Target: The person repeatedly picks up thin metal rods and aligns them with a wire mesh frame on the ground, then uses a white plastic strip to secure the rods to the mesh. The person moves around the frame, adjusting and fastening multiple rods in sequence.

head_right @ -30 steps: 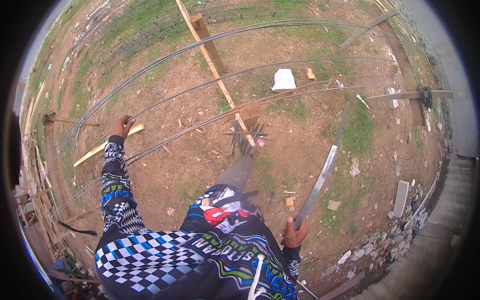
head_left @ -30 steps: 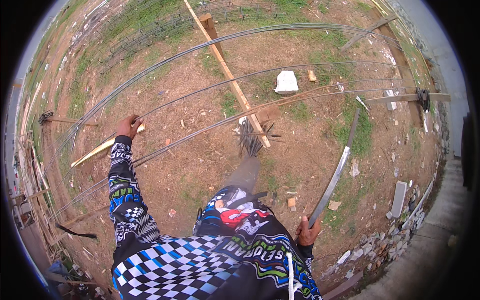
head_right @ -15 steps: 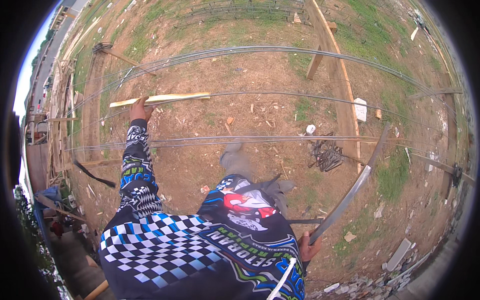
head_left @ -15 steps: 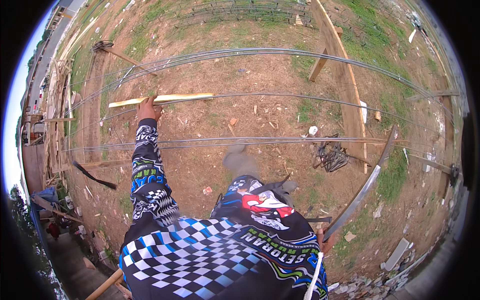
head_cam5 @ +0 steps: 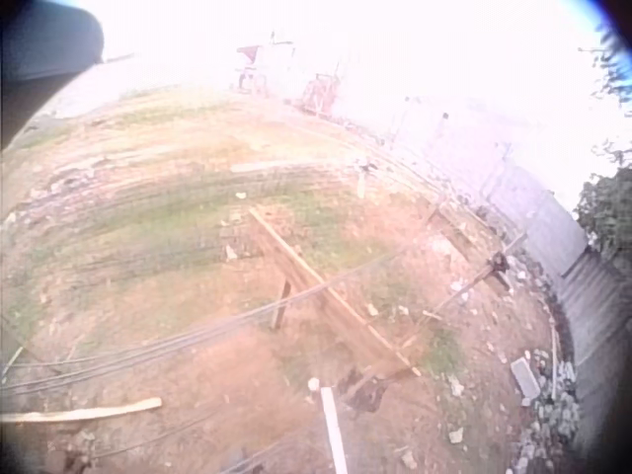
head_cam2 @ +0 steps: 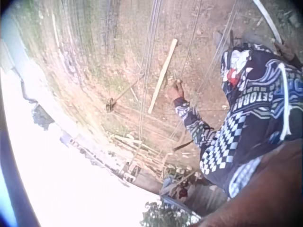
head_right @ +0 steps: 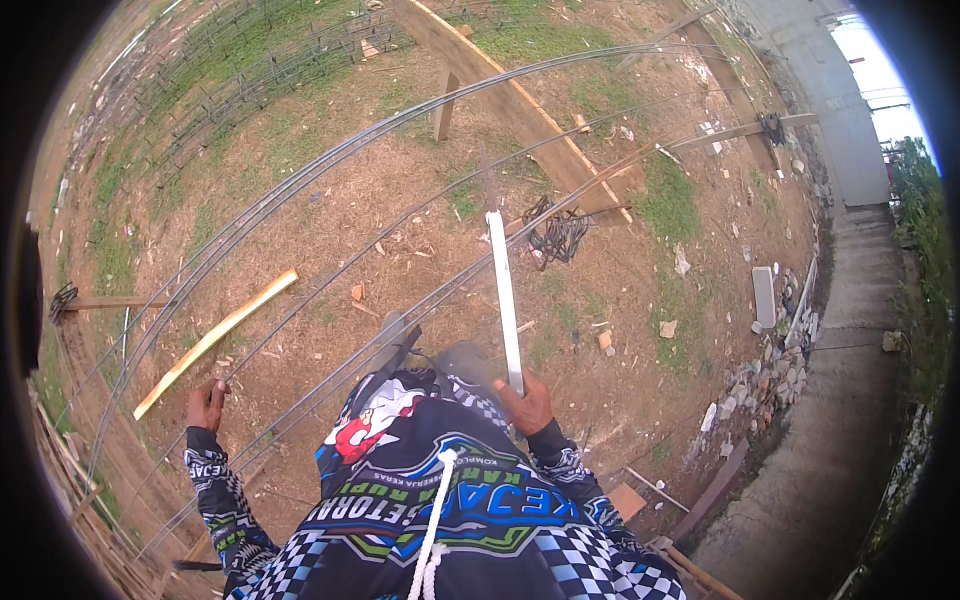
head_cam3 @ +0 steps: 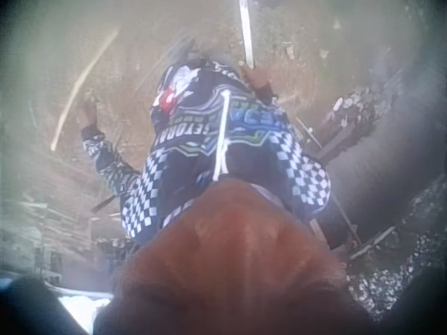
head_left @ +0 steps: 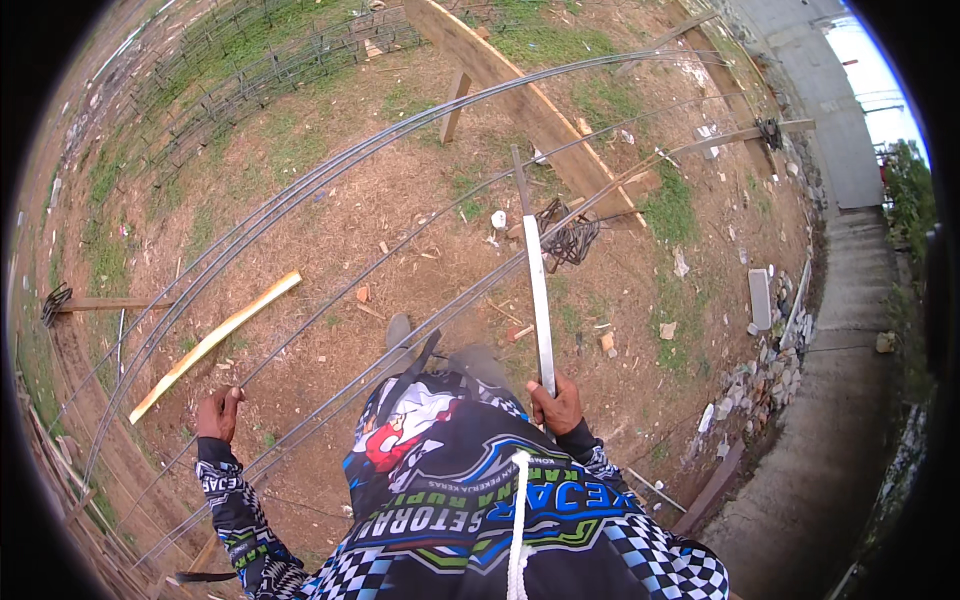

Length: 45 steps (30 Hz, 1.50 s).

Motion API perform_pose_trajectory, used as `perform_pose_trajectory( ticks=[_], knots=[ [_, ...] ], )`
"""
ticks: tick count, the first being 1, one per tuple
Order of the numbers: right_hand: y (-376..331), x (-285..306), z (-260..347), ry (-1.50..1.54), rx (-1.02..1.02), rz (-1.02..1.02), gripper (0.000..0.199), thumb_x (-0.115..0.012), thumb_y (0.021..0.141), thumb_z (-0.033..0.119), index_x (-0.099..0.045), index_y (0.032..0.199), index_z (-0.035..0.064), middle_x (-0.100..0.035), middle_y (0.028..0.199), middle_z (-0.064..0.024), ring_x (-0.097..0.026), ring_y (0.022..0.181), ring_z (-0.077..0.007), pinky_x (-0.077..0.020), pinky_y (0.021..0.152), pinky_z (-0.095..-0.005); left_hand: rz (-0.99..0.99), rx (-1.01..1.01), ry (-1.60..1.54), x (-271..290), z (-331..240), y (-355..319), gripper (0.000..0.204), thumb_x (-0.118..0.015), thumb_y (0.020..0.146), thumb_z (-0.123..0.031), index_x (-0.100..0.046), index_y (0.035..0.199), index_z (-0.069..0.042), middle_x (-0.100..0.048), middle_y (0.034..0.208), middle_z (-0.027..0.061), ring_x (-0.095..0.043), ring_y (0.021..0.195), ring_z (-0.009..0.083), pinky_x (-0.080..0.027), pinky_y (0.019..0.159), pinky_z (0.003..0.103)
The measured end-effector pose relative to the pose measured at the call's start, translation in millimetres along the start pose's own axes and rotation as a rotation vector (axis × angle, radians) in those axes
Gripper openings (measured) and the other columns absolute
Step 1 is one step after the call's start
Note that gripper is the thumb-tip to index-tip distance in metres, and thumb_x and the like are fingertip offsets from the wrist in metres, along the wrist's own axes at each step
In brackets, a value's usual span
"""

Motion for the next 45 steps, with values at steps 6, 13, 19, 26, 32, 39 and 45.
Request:
perform_pose_trajectory(
  ticks=[6,13,19,26,32,39,45],
  knots=[
    [-33.2,-37.9,-13.5,-0.034,0.07,-0.029,0.023,-0.067,0.087,0.022,-0.059,0.09,0.0016,-0.054,0.062,-0.0006,-0.053,0.048,-0.0093,-0.0417,0.043,-0.026,-0.005,-0.056,-0.153,24.6,7.0,11.1,0.038,-0.059,0.093,-0.031,-0.063,0.074,0.002,-0.051,0.056,0.0043,-0.048,0.052,0.0126,-0.035,0.05,0.03],
    [-88.4,-67.7,-46.1,0.034,0.058,-0.163,0.024,-0.067,0.085,0.021,-0.059,0.096,0.0007,-0.055,0.064,-0.0024,-0.054,0.049,-0.0105,-0.0424,0.046,-0.0282,-0.605,-0.45,0.166,-18.9,8.6,-12.5,0.014,-0.063,0.09,-0.013,-0.067,0.09,0.0,-0.063,0.078,0.0147,-0.06,0.072,0.0301,-0.047,0.063,0.037],
    [-147.4,-96.2,-73.0,0.047,-0.007,-0.218,0.023,-0.065,0.087,0.019,-0.059,0.099,0.0006,-0.056,0.065,-0.0026,-0.052,0.046,-0.0108,-0.0414,0.043,-0.0276,-0.055,-0.273,-0.169,-65.1,34.5,2.8,0.017,-0.067,0.086,-0.015,-0.062,0.084,0.001,-0.06,0.066,0.0121,-0.06,0.06,0.0194,-0.046,0.057,0.032],
    [-181.4,-127.6,-81.5,0.027,-0.033,-0.254,0.03,-0.066,0.088,0.022,-0.06,0.107,0.0014,-0.058,0.068,-0.0026,-0.051,0.046,-0.0098,-0.0396,0.043,-0.0261,0.094,-0.272,-0.201,-42.5,9.2,14.3,0.02,-0.065,0.087,-0.018,-0.057,0.081,0.0,-0.052,0.062,0.0067,-0.049,0.057,0.0149,-0.041,0.057,0.031],
    [-174.1,-159.0,-81.1,0.104,-0.094,-0.305,0.022,-0.065,0.088,0.021,-0.059,0.092,0.0004,-0.054,0.059,-0.002,-0.05,0.043,-0.01,-0.0394,0.04,-0.0262,0.12,-0.29,-0.135,-26.5,15.0,28.5,0.025,-0.064,0.087,-0.026,-0.065,0.092,-0.002,-0.061,0.066,0.018,-0.06,0.06,0.0309,-0.046,0.058,0.04],
    [-154.0,-163.7,-54.0,0.162,-0.106,-0.363,0.021,-0.062,0.09,0.019,-0.053,0.081,0.0029,-0.049,0.052,-0.0019,-0.047,0.038,-0.0119,-0.0368,0.036,-0.0276,0.198,-0.338,-0.07,-56.0,5.3,15.1,0.033,-0.061,0.088,-0.035,-0.065,0.106,-0.008,-0.066,0.076,0.0186,-0.066,0.074,0.0357,-0.049,0.066,0.044],
    [-117.1,-102.8,-36.9,0.226,-0.15,-0.296,0.032,-0.057,0.095,0.032,-0.052,0.08,0.0043,-0.047,0.054,-0.0017,-0.046,0.038,-0.0117,-0.0365,0.036,-0.0262,0.364,-0.297,-0.179,-95.7,-86.3,46.6,0.04,-0.056,0.091,-0.04,-0.065,0.102,-0.003,-0.064,0.071,0.0179,-0.062,0.066,0.034,-0.048,0.063,0.042]
  ],
)
Point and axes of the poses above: each hand's wrist, its own y-axis towards the middle knuckle, its own x-axis out of the back of the hand, z = x × y, the point moved 2 cm from there along y, towards the middle knuckle
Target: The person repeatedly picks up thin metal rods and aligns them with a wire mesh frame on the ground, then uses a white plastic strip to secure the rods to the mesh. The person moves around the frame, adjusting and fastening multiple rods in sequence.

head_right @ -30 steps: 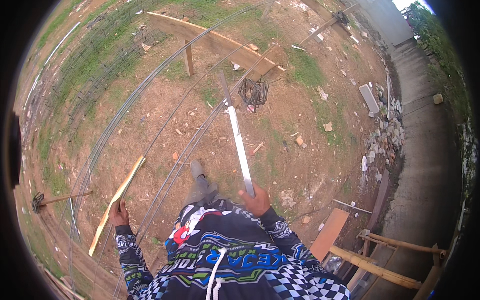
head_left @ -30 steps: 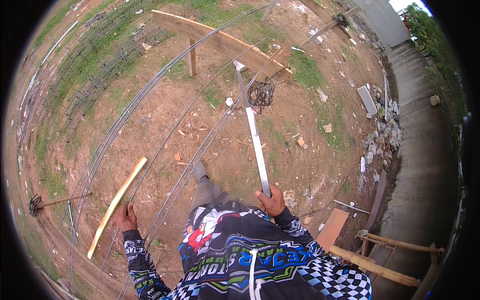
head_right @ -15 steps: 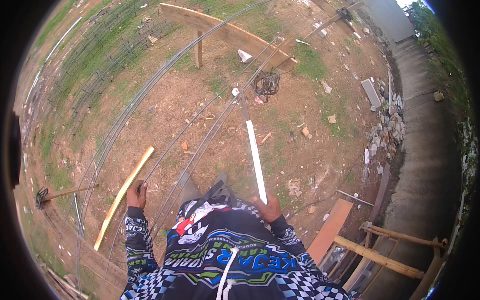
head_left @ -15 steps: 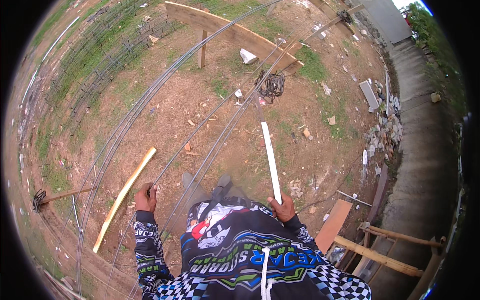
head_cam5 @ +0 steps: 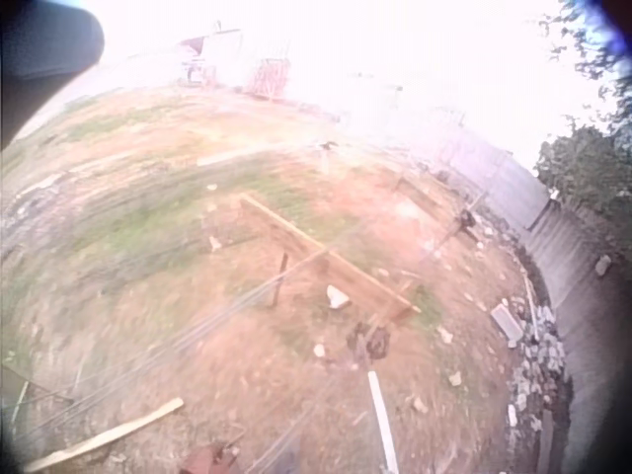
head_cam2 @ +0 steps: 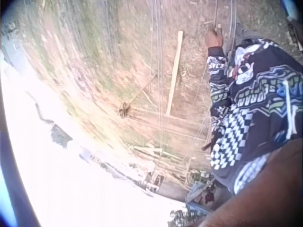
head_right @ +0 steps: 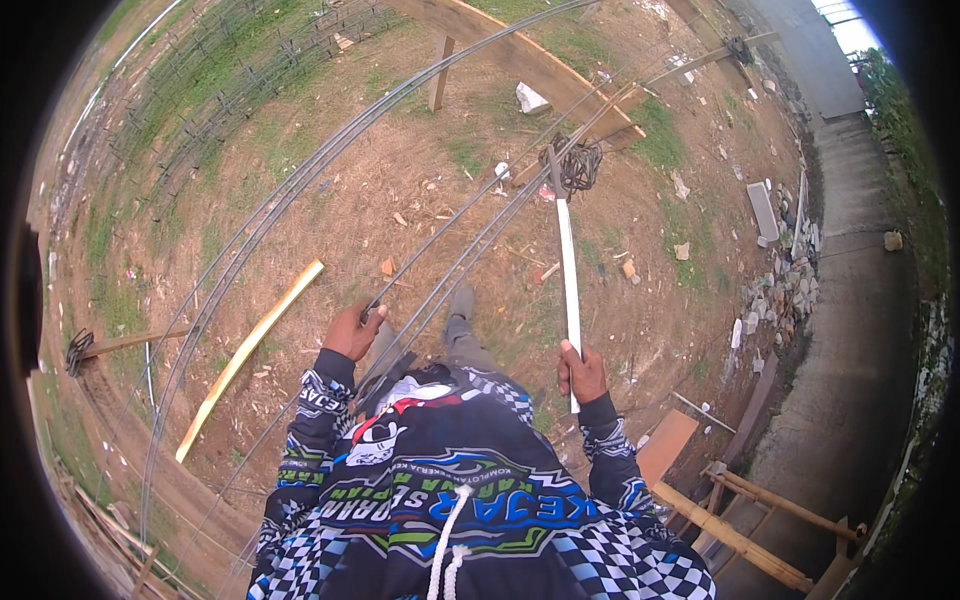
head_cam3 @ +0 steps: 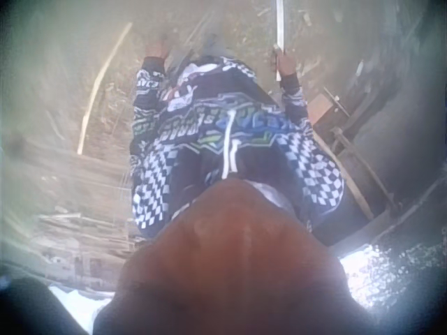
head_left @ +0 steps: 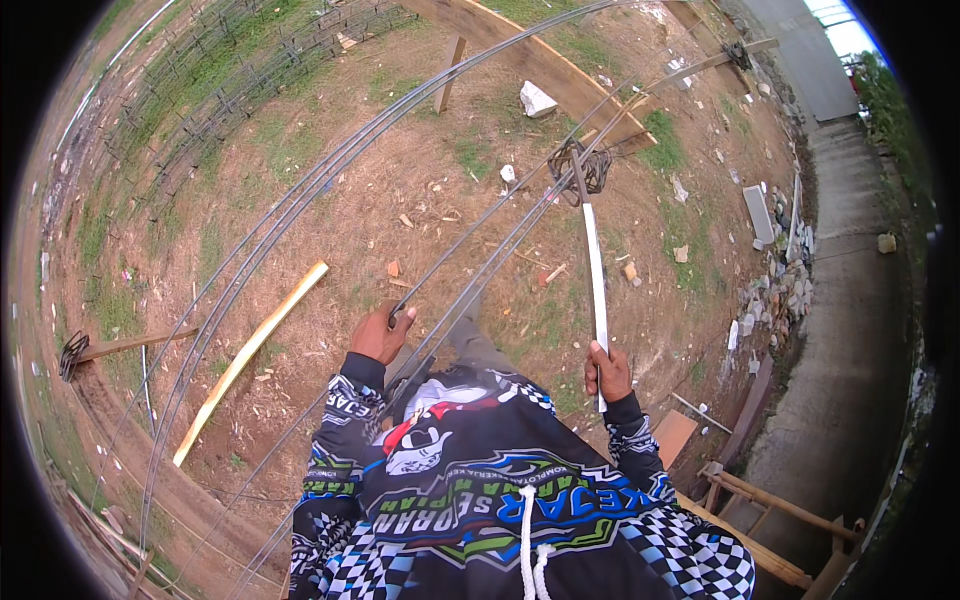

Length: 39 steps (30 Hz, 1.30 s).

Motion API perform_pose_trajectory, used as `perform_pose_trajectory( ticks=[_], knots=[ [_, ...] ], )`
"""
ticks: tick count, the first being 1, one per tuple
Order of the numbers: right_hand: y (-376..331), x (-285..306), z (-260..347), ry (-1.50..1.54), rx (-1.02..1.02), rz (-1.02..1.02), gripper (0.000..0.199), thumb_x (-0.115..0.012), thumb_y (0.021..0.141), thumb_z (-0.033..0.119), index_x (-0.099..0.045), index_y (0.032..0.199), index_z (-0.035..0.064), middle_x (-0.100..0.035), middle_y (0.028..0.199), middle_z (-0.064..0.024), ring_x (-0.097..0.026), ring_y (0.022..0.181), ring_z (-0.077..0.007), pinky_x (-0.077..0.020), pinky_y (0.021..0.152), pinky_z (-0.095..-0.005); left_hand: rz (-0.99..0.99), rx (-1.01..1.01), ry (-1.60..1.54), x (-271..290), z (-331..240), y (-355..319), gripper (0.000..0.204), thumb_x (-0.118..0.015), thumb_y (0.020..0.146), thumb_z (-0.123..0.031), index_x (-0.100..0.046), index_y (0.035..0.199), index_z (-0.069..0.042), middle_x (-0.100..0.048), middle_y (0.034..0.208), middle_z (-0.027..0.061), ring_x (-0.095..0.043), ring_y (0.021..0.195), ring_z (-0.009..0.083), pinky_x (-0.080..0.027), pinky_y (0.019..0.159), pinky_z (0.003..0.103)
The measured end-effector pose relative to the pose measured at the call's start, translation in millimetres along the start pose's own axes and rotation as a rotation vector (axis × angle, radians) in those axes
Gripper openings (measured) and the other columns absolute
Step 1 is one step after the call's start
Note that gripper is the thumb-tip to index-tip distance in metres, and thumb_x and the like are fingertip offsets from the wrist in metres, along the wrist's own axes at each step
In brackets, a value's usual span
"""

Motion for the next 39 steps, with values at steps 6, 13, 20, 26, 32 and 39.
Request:
perform_pose_trajectory(
  ticks=[6,13,20,26,32,39],
  knots=[
    [64.3,73.1,52.6,-0.022,-0.042,0.215,0.037,-0.051,0.098,0.04,-0.054,0.086,0.0045,-0.046,0.054,-0.0007,-0.044,0.037,-0.0107,-0.0359,0.035,-0.0242,0.039,-0.019,-0.062,-2.6,-9.6,54.5,0.044,-0.049,0.095,-0.04,-0.064,0.085,-0.001,-0.058,0.062,0.0189,-0.056,0.059,0.0372,-0.043,0.06,0.045],
    [114.2,145.0,113.0,-0.105,-0.164,0.41,0.038,-0.048,0.097,0.042,-0.053,0.09,0.0048,-0.046,0.055,0.0002,-0.043,0.036,-0.011,-0.0369,0.034,-0.0245,-0.19,0.003,0.244,-12.5,-16.9,43.7,0.05,-0.047,0.096,-0.043,-0.061,0.075,0.0,-0.057,0.063,0.0239,-0.058,0.066,0.045,-0.044,0.063,0.052],
    [137.5,205.9,206.3,-0.084,-0.302,0.586,0.034,-0.05,0.095,0.032,-0.056,0.095,-0.0012,-0.047,0.054,-0.0007,-0.043,0.034,-0.0113,-0.0355,0.032,-0.0243,-0.102,0.035,0.212,-12.3,-21.3,42.3,0.052,-0.042,0.098,-0.042,-0.059,0.074,0.0,-0.056,0.062,0.023,-0.057,0.065,0.0436,-0.043,0.063,0.051],
    [140.5,205.6,266.1,-0.202,-0.321,0.534,0.035,-0.051,0.095,0.03,-0.055,0.097,-0.0055,-0.047,0.054,-0.0029,-0.042,0.034,-0.011,-0.0338,0.032,-0.0233,-0.068,0.029,0.172,-12.7,-20.3,44.8,0.054,-0.043,0.098,-0.043,-0.056,0.071,0.002,-0.05,0.059,0.0239,-0.05,0.057,0.0433,-0.039,0.058,0.049],
    [97.2,152.3,256.9,-0.115,-0.37,0.389,0.034,-0.049,0.098,0.028,-0.053,0.101,-0.0062,-0.044,0.054,-0.0031,-0.041,0.033,-0.0118,-0.0338,0.031,-0.0242,-0.106,0.047,0.201,-23.7,-9.7,42.6,0.047,-0.046,0.097,-0.04,-0.06,0.075,0.0,-0.053,0.06,0.0251,-0.054,0.06,0.0446,-0.042,0.059,0.051],
    [83.5,115.7,265.1,-0.254,-0.352,0.343,0.033,-0.047,0.099,0.028,-0.053,0.099,-0.0037,-0.043,0.054,-0.002,-0.039,0.033,-0.012,-0.0313,0.033,-0.0249,-0.236,0.027,0.289,-30.1,-1.6,43.6,0.037,-0.051,0.095,-0.037,-0.062,0.082,-0.005,-0.057,0.059,0.0229,-0.058,0.059,0.044,-0.045,0.057,0.052]
  ],
)
Point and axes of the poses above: each hand's wrist, its own y-axis towards the middle knuckle, its own x-axis out of the back of the hand, z = x × y, the point moved 2 cm from there along y, towards the middle knuckle
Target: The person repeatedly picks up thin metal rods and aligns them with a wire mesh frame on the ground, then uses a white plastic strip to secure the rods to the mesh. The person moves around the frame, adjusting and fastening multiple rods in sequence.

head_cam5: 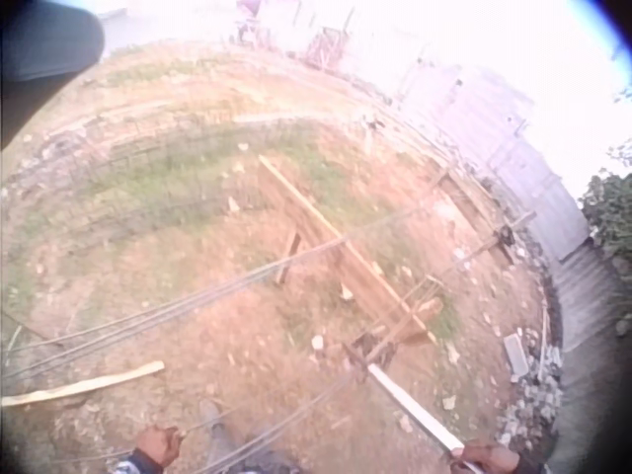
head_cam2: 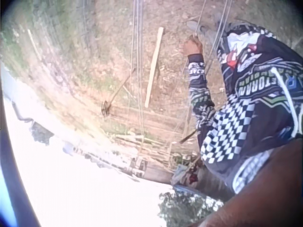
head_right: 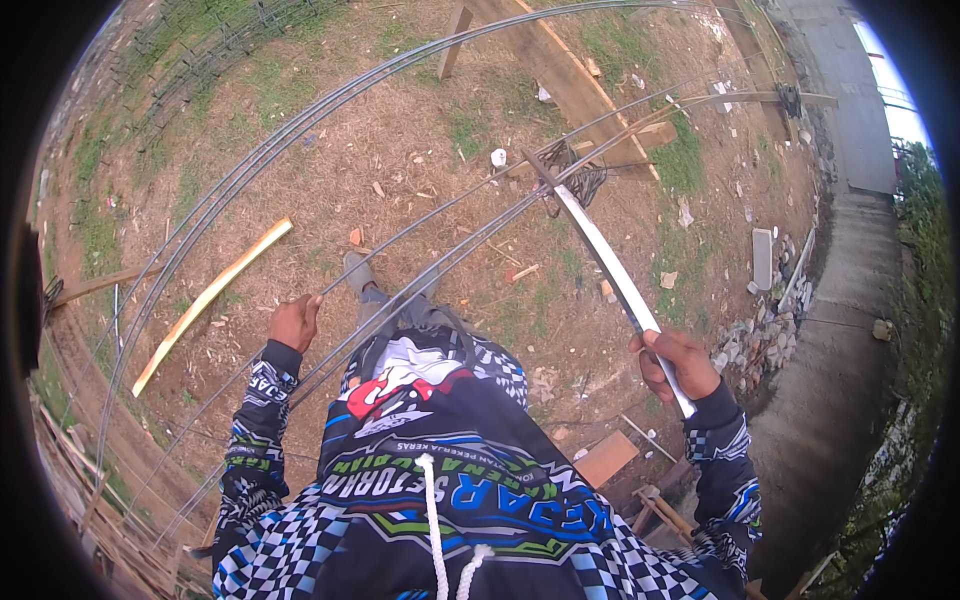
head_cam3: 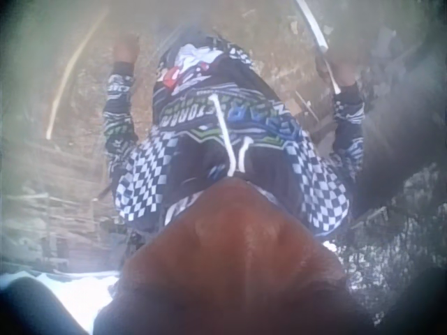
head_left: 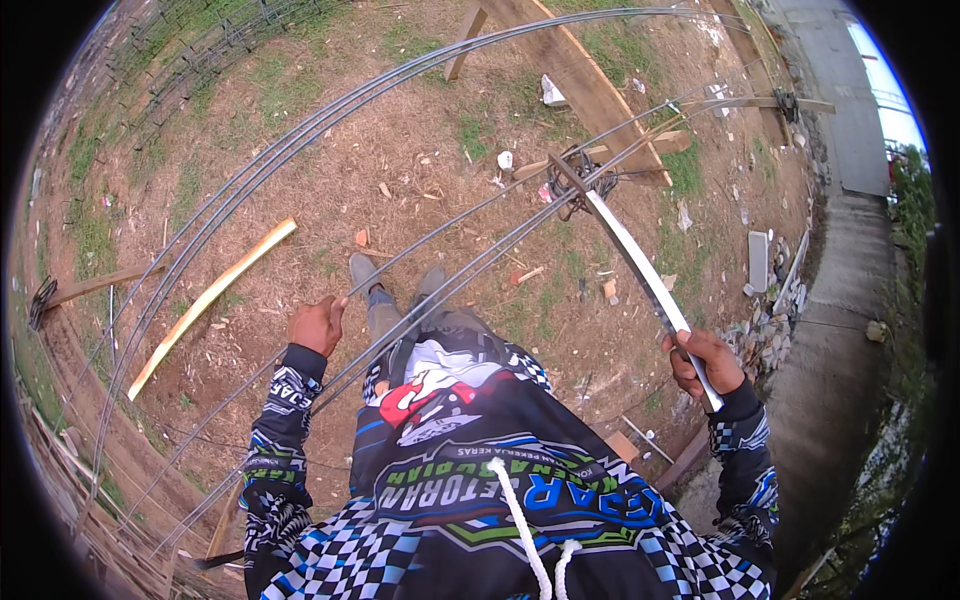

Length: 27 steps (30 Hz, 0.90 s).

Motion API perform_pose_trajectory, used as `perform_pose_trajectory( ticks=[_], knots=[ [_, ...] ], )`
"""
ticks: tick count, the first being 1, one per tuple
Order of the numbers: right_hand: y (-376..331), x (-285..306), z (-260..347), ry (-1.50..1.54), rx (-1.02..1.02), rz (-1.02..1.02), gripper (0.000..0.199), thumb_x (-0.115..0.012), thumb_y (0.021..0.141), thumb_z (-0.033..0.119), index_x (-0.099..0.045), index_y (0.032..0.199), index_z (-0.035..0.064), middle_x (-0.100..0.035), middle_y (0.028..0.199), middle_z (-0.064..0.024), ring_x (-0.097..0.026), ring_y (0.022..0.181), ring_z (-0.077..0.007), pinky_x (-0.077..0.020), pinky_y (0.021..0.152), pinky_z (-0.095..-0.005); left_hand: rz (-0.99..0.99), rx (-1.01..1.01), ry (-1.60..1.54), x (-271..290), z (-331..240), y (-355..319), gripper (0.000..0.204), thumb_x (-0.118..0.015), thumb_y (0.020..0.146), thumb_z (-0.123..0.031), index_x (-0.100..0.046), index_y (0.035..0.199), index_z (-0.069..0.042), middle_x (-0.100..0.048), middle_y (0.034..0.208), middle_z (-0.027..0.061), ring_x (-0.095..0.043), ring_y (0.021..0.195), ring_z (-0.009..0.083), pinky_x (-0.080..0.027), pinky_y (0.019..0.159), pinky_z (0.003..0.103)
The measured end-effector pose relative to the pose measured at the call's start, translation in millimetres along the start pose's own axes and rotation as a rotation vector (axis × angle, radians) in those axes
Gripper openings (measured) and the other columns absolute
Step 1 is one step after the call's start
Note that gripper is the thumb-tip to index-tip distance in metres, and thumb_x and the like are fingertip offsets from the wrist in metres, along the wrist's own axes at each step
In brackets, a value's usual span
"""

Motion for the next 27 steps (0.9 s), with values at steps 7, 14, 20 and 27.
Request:
perform_pose_trajectory(
  ticks=[7,14,20,27],
  knots=[
    [9.8,-31.9,-6.5,-0.002,-0.025,-0.069,0.031,-0.046,0.099,0.028,-0.052,0.097,-0.0026,-0.043,0.054,-0.0019,-0.038,0.034,-0.0122,-0.0313,0.033,-0.0256,0.057,0.063,0.032,9.1,-13.6,3.2,0.033,-0.05,0.095,-0.034,-0.063,0.086,-0.004,-0.059,0.064,0.0255,-0.059,0.065,0.0451,-0.045,0.06,0.054],
    [24.3,-16.6,-22.7,-0.032,0.023,0.053,0.032,-0.047,0.099,0.03,-0.053,0.099,-0.0013,-0.044,0.055,-0.0003,-0.042,0.038,-0.0117,-0.0348,0.036,-0.0263,0.008,0.04,-0.017,12.1,-5.9,12.2,0.035,-0.05,0.095,-0.037,-0.062,0.083,-0.006,-0.058,0.059,0.0222,-0.06,0.061,0.0423,-0.046,0.058,0.052],
    [14.7,53.3,-2.0,-0.965,0.245,-0.337,0.03,-0.072,0.084,0.029,-0.057,0.081,0.0029,-0.045,0.062,0.0021,-0.045,0.059,-0.0067,-0.0365,0.052,-0.0269,0.115,-0.006,-0.05,20.9,-12.5,0.9,0.038,-0.05,0.096,-0.035,-0.061,0.08,-0.003,-0.057,0.062,0.0221,-0.059,0.061,0.0414,-0.043,0.056,0.05],
    [7.2,35.8,1.1,-0.19,0.36,-0.218,0.028,-0.062,0.092,0.029,-0.052,0.085,0.0039,-0.047,0.056,-0.0001,-0.044,0.038,-0.0092,-0.034,0.036,-0.0241,0.098,0.056,-0.195,32.4,-12.8,-6.9,0.039,-0.052,0.095,-0.037,-0.059,0.08,-0.002,-0.054,0.062,0.0202,-0.056,0.059,0.0377,-0.04,0.055,0.045]
  ],
)
Point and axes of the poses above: each hand's wrist, its own y-axis towards the middle knuckle, its own x-axis out of the back of the hand, z = x × y, the point moved 2 cm from there along y, towards the middle knuckle
